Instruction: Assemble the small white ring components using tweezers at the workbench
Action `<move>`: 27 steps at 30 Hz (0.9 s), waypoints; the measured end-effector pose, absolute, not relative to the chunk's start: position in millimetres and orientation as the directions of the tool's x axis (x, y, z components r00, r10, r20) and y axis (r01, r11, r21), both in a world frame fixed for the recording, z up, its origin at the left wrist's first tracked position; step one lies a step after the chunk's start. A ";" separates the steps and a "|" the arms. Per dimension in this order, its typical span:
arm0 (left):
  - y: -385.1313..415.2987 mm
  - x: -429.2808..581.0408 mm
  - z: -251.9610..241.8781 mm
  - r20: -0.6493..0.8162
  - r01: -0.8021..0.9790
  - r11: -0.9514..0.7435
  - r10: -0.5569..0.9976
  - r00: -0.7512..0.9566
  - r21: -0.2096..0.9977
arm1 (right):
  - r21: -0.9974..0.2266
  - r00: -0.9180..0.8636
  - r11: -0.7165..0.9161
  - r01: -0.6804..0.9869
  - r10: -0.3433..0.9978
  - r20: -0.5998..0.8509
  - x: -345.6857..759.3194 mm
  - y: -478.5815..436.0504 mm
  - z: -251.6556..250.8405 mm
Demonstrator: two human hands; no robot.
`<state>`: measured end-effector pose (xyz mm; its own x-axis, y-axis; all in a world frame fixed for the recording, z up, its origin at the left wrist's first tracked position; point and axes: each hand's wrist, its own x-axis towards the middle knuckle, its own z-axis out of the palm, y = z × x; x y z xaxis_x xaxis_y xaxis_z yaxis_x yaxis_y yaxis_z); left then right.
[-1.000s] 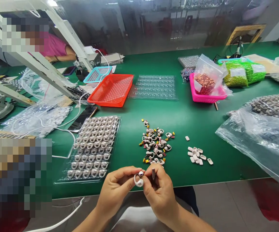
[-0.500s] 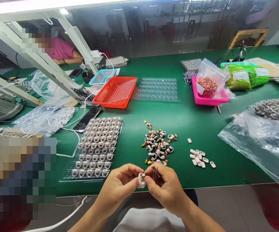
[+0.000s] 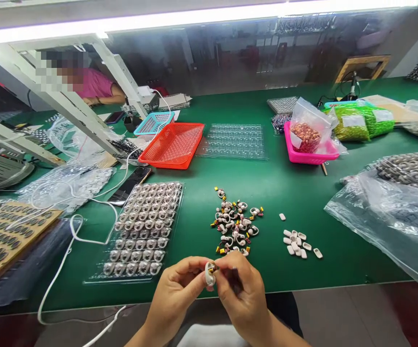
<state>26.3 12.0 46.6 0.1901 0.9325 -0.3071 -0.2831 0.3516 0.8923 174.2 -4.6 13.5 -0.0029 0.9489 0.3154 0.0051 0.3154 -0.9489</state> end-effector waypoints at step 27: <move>7.4 35.2 46.2 -0.434 -0.376 0.429 0.898 0.076 0.821 | -0.557 -0.172 0.758 0.339 0.632 0.756 187.2 11.6 21.9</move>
